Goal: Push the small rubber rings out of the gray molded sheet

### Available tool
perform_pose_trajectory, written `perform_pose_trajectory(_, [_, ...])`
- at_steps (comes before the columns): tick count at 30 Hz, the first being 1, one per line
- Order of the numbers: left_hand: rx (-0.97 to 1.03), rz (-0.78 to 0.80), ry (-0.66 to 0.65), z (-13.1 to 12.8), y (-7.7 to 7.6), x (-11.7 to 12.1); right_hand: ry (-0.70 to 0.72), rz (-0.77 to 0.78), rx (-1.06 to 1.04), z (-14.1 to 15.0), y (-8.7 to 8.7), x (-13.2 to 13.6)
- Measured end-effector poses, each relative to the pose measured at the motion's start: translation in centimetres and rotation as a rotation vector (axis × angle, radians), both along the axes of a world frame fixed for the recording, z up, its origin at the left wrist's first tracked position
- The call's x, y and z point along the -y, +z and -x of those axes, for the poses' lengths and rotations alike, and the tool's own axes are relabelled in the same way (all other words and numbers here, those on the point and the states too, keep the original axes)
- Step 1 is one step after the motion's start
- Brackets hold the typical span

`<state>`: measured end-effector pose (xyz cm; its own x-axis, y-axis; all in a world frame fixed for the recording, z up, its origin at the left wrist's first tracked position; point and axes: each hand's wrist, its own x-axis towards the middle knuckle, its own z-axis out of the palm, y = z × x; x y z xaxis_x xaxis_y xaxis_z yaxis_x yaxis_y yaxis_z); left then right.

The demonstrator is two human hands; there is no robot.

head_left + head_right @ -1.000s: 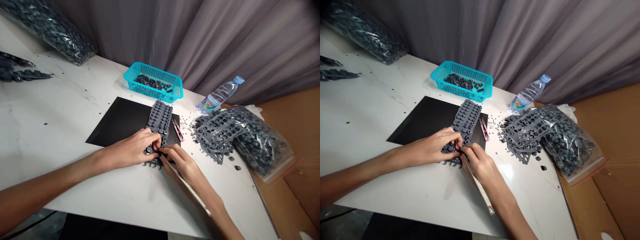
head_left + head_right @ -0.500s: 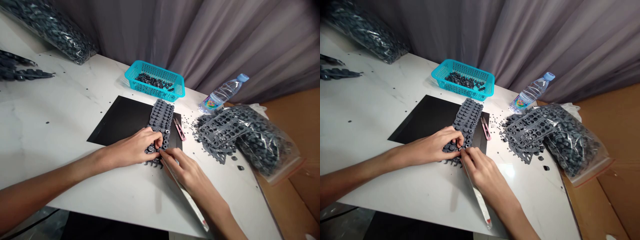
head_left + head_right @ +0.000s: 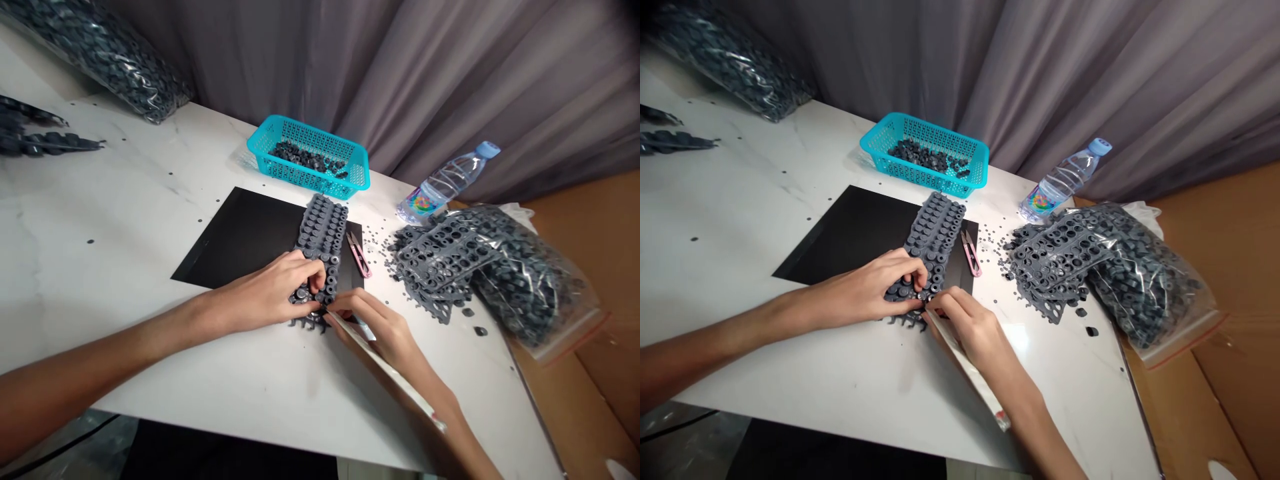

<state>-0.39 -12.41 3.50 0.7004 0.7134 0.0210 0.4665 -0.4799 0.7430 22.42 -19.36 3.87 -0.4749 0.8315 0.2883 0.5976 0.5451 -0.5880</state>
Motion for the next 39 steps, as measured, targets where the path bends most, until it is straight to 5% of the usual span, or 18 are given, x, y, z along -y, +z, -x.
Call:
perform_pose_trajectory(14, [0.097, 0.002, -0.025, 0.6, 0.8, -0.9, 0.002, -0.066, 0.116, -0.1, -0.5, -0.6])
perform_pose_trajectory(19, [0.074, -0.195, 0.285, 0.9, -0.2, -7.9, -0.022, -0.128, 0.117, 0.2, -1.3, -0.7])
perform_pose_trajectory(23, [-0.094, -0.24, 0.365, -0.6, -1.8, -15.7, -0.011, -0.117, 0.131, 0.2, -1.2, -0.8])
perform_pose_trajectory(26, [-0.079, -0.221, 0.321, -2.0, -2.8, -19.4, -0.009, -0.091, 0.135, 0.1, -1.0, -0.8])
perform_pose_trajectory(31, [0.002, -0.179, 0.305, -2.7, -4.3, -21.4, -0.008, -0.094, 0.141, -0.1, -1.2, -0.8])
perform_pose_trajectory(39, [0.076, -0.216, 0.308, -3.0, -5.3, -21.0, -0.007, -0.105, 0.134, 0.1, -1.1, -0.9])
